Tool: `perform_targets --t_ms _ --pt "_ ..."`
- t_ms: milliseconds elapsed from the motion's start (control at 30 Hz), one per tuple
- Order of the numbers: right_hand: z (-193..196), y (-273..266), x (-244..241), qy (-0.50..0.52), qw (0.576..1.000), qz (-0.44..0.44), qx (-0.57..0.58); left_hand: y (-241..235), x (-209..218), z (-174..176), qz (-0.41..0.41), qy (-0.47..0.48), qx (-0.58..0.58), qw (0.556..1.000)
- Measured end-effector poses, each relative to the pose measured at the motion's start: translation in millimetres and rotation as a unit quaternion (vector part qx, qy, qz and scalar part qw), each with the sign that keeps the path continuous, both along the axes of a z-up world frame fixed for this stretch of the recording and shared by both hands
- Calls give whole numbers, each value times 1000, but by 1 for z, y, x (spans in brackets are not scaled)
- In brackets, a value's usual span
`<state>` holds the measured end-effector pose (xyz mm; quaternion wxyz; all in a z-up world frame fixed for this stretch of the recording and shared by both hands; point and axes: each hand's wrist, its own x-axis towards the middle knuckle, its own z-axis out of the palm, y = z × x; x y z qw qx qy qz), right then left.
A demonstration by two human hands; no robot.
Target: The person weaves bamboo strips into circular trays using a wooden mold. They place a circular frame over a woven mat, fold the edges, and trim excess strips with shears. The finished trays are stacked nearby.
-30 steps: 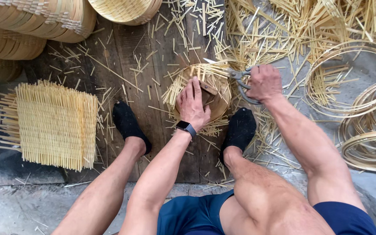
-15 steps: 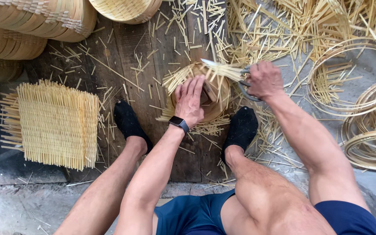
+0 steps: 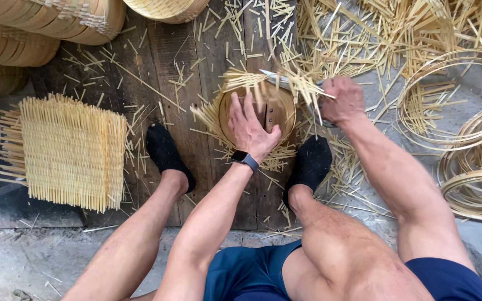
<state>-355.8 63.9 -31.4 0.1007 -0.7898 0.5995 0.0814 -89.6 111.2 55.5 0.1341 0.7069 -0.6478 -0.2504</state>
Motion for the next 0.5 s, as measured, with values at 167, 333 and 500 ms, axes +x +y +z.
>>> perform_targets --t_ms 167,333,500 --pt "12 6 -28 -1 1000 17 -12 -2 9 -3 -32 64 -19 997" --pt "14 -4 7 39 996 27 -80 -5 12 -2 -112 47 7 993" --pt "15 -3 -16 -5 999 10 49 -11 24 1 -164 63 18 984"
